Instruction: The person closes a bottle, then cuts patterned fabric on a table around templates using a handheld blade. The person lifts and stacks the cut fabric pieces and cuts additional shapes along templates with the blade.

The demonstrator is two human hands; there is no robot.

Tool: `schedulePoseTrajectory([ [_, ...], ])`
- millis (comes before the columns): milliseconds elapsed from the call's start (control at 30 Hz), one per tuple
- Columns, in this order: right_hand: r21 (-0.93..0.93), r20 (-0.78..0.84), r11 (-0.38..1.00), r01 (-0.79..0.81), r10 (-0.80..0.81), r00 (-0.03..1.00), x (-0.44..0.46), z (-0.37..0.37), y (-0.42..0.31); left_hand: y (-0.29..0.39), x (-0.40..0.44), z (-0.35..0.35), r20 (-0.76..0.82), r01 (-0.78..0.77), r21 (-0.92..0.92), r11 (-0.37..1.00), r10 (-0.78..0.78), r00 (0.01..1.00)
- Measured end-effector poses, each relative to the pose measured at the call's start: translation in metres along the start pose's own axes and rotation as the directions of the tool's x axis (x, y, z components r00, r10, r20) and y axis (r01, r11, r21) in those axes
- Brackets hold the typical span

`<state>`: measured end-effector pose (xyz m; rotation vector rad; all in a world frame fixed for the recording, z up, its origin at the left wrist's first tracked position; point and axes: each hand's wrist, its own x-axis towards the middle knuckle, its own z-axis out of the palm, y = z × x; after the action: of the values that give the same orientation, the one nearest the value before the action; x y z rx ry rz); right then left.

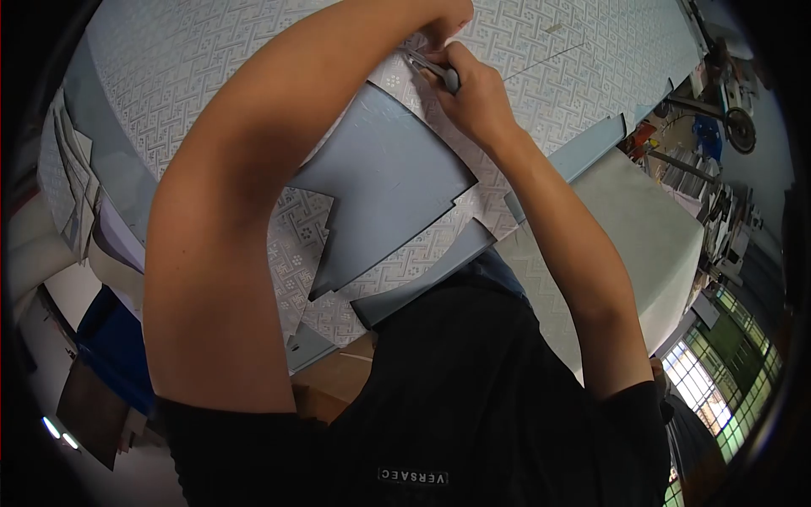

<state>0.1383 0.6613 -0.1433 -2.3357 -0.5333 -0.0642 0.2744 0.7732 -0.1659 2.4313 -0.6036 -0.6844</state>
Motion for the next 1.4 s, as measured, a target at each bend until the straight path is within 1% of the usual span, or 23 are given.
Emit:
schedulePoseTrajectory([
  [67, 0.031, -0.011, 0.991, -0.129, 0.130, 0.992, -0.006, -0.007, 0.000, 0.001, 0.001, -0.001, 0.001, 0.004, -0.009, 1.000, -0.004, 1.000],
  [100, 0.032, -0.010, 0.991, -0.127, 0.127, 0.992, -0.006, -0.010, 0.003, 0.000, 0.002, -0.001, 0.000, 0.006, -0.015, 1.000, -0.006, 1.000],
  [167, -0.031, -0.047, 0.980, -0.196, 0.194, 0.980, -0.001, -0.015, 0.011, -0.002, 0.003, -0.002, 0.004, 0.010, -0.023, 1.000, -0.010, 1.000],
  [300, -0.050, -0.044, 0.984, -0.170, 0.167, 0.985, 0.013, -0.028, 0.017, -0.004, 0.007, -0.006, 0.013, 0.012, -0.031, 0.999, -0.011, 1.000],
  [367, -0.105, 0.042, 0.981, -0.161, 0.166, 0.985, 0.017, -0.031, 0.019, -0.006, 0.009, -0.007, 0.014, 0.015, -0.035, 0.999, -0.015, 1.000],
  [400, -0.104, 0.043, 0.981, -0.162, 0.167, 0.985, 0.020, -0.031, 0.021, -0.006, 0.010, -0.007, 0.018, 0.016, -0.039, 0.999, -0.015, 1.000],
  [467, -0.108, 0.069, 0.991, -0.081, 0.088, 0.994, 0.026, -0.031, 0.026, -0.008, 0.011, -0.009, 0.018, 0.018, -0.043, 0.999, -0.017, 1.000],
  [567, -0.146, 0.123, 0.988, -0.051, 0.069, 0.990, 0.033, -0.035, 0.025, -0.010, 0.012, -0.010, 0.016, 0.021, -0.050, 0.999, -0.020, 1.000],
  [600, -0.144, 0.124, 0.988, -0.051, 0.069, 0.990, 0.036, -0.037, 0.021, -0.010, 0.012, -0.011, 0.015, 0.023, -0.050, 0.998, -0.022, 1.000],
  [667, -0.210, 0.199, 0.969, -0.131, 0.174, 0.965, 0.042, -0.040, 0.013, -0.011, 0.014, -0.013, 0.014, 0.025, -0.051, 0.998, -0.025, 1.000],
  [700, -0.208, 0.199, 0.969, -0.131, 0.173, 0.965, 0.044, -0.037, 0.015, -0.012, 0.014, -0.013, 0.012, 0.028, -0.053, 0.998, -0.027, 1.000],
  [767, -0.244, 0.163, 0.969, -0.028, 0.070, 0.984, 0.050, -0.032, 0.020, -0.013, 0.015, -0.015, 0.006, 0.029, -0.055, 0.998, -0.029, 1.000],
  [800, -0.241, 0.164, 0.970, -0.028, 0.069, 0.984, 0.051, -0.032, 0.019, -0.014, 0.015, -0.015, 0.003, 0.031, -0.055, 0.998, -0.031, 1.000],
  [900, -0.293, 0.233, 0.953, -0.079, 0.151, 0.961, 0.055, -0.030, 0.016, -0.015, 0.015, -0.019, -0.017, 0.038, -0.055, 0.998, -0.039, 0.999],
  [967, -0.174, 0.083, 0.983, -0.061, 0.076, 0.994, 0.048, -0.020, 0.027, -0.014, 0.014, -0.021, -0.041, 0.045, -0.051, 0.998, -0.047, 0.998],
  [1000, -0.168, 0.075, 0.984, -0.055, 0.069, 0.995, 0.046, -0.021, 0.028, -0.013, 0.012, -0.022, -0.055, 0.050, -0.045, 0.998, -0.053, 0.997],
  [1100, -0.063, 0.036, 0.993, -0.096, 0.099, 0.994, 0.029, -0.020, 0.030, -0.011, 0.003, -0.021, -0.114, 0.068, -0.042, 0.997, -0.072, 0.991],
  [1167, 0.062, -0.046, 0.993, -0.103, 0.106, 0.993, 0.006, -0.020, 0.044, -0.011, -0.005, -0.020, -0.162, 0.079, -0.048, 0.996, -0.086, 0.983],
  [1200, 0.065, -0.054, 0.994, -0.093, 0.096, 0.994, -0.006, -0.026, 0.046, -0.011, -0.009, -0.017, -0.188, 0.081, -0.055, 0.995, -0.090, 0.978],
  [1267, 0.077, -0.056, 0.982, -0.172, 0.177, 0.983, -0.038, -0.043, 0.049, -0.009, -0.022, -0.008, -0.238, 0.087, -0.068, 0.994, -0.101, 0.966],
  [1300, 0.080, -0.062, 0.982, -0.169, 0.174, 0.983, -0.050, -0.047, 0.060, -0.002, -0.032, -0.001, -0.241, 0.086, -0.061, 0.994, -0.098, 0.966],
  [1367, -0.063, -0.197, 0.994, -0.092, 0.078, 0.977, -0.071, -0.060, 0.085, 0.001, -0.044, 0.019, -0.448, 0.080, 0.016, 0.997, -0.064, 0.892],
  [1400, -0.063, -0.207, 0.994, -0.085, 0.070, 0.976, -0.077, -0.070, 0.093, 0.003, -0.052, 0.030, -0.455, 0.077, 0.025, 0.997, -0.057, 0.888],
])
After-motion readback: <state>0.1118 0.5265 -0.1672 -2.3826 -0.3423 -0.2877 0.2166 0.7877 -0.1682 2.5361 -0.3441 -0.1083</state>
